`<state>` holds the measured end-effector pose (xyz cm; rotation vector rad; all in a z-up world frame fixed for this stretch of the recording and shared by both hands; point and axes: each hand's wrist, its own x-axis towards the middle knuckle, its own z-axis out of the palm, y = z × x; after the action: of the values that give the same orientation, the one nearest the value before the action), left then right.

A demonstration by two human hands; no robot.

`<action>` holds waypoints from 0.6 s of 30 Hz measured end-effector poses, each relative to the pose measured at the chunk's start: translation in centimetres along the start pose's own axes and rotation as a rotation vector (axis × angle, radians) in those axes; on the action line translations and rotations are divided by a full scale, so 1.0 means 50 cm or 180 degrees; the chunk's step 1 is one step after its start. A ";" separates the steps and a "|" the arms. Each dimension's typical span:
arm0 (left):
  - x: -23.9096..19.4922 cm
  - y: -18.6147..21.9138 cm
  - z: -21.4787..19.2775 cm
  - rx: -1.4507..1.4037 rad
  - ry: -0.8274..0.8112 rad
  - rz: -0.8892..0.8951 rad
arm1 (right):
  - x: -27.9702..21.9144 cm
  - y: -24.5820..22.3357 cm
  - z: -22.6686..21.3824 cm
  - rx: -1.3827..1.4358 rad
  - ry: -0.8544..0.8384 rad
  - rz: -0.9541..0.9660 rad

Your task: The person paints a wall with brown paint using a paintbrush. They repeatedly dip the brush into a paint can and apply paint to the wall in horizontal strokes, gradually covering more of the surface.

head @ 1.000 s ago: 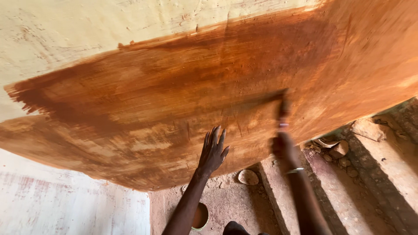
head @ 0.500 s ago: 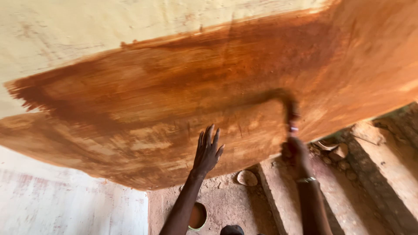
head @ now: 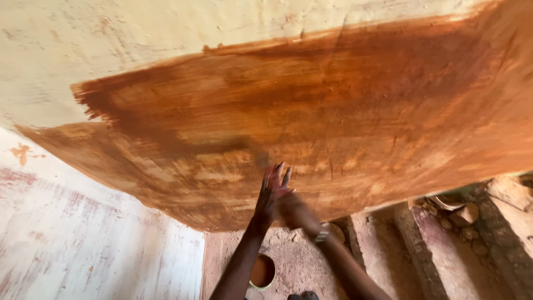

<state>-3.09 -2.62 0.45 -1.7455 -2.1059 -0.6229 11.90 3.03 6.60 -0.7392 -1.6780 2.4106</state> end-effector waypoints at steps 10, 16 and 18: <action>-0.045 -0.084 -0.059 -0.0104 -0.0082 -0.0205 | -0.095 0.016 -0.176 0.1057 0.1870 -0.0501; -0.121 -0.140 -0.102 0.0050 -0.0094 -0.0163 | 0.143 0.094 0.179 -0.1044 0.0269 -0.0145; -0.154 -0.172 -0.120 0.0150 -0.0256 -0.0170 | 0.156 0.117 0.265 -0.0892 -0.0410 -0.0184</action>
<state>-10.19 -13.52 0.54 -1.7208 -2.2095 -0.5213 0.16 -7.67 2.34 -0.5672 -2.0863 2.2542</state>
